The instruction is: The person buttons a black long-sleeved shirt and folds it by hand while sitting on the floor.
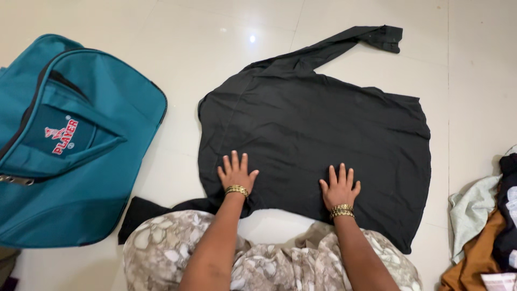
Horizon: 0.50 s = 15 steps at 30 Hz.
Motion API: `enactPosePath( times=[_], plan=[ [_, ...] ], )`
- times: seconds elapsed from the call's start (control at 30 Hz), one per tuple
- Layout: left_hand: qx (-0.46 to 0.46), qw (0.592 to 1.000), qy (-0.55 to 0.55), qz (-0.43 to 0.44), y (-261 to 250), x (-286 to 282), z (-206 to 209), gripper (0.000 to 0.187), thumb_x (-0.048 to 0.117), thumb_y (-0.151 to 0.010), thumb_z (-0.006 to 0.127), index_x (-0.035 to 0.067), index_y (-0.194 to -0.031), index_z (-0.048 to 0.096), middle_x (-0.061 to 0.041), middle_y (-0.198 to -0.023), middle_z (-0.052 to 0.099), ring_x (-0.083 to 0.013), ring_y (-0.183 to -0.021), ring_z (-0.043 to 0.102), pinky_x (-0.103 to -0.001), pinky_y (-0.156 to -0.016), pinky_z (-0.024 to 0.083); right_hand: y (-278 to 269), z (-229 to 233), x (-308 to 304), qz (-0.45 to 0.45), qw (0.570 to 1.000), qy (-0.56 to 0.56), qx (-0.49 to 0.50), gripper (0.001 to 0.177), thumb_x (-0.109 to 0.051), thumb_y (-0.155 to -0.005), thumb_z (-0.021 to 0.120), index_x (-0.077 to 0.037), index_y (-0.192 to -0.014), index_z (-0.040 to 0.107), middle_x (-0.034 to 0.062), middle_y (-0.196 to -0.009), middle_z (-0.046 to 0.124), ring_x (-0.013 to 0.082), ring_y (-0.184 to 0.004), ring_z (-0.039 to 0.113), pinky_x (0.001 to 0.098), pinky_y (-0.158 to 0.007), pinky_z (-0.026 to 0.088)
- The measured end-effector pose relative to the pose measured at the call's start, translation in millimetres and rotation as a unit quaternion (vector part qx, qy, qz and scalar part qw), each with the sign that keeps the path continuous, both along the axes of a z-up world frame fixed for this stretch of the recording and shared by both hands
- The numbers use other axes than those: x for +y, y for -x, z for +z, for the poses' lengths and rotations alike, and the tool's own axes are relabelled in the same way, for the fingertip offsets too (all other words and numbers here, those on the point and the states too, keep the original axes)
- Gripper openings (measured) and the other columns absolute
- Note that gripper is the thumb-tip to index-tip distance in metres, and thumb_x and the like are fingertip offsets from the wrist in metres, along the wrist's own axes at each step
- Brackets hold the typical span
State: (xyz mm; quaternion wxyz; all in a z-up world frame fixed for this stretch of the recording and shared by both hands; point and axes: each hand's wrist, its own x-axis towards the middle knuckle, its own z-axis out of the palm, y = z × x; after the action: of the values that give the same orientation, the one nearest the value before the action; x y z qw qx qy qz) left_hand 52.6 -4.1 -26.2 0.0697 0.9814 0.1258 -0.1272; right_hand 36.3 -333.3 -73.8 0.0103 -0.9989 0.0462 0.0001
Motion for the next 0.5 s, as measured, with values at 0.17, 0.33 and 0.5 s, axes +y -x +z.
enactPosePath(
  times=[0.17,0.33,0.5],
  plan=[
    [-0.017,0.993,-0.016,0.120,-13.5,8.5,4.0,0.085,0.068,-0.092,0.050,0.024,-0.161,0.026,-0.010,-0.170,0.009,-0.0348,-0.155,0.008,-0.064,-0.119,0.013,4.8,-6.3,-3.0,-0.002,0.999,0.023,-0.023,0.063,-0.058,-0.094,0.046,-0.031,-0.152,0.045,0.0056,-0.166,0.031,0.0329,-0.153,0.024,0.0661,-0.114,0.020],
    [-0.137,0.965,0.013,0.222,-48.6,9.1,20.9,0.074,0.054,-0.089,0.065,0.015,-0.148,0.045,-0.018,-0.164,0.021,-0.0401,-0.152,0.012,-0.068,-0.113,0.016,4.4,3.4,0.9,-0.007,0.999,0.040,-0.010,0.062,-0.058,-0.094,0.046,-0.033,-0.151,0.046,0.0035,-0.166,0.032,0.0310,-0.154,0.025,0.0642,-0.117,0.021],
    [-0.432,0.879,0.139,0.145,-124.1,18.7,12.7,0.045,0.027,-0.091,0.077,0.008,-0.130,0.064,-0.019,-0.142,0.055,-0.0402,-0.136,0.047,-0.054,-0.110,0.040,1.9,9.5,1.6,-0.007,0.999,0.039,0.003,0.062,-0.057,-0.093,0.047,-0.032,-0.149,0.047,0.0046,-0.164,0.033,0.0315,-0.152,0.025,0.0633,-0.116,0.021]
  ],
)
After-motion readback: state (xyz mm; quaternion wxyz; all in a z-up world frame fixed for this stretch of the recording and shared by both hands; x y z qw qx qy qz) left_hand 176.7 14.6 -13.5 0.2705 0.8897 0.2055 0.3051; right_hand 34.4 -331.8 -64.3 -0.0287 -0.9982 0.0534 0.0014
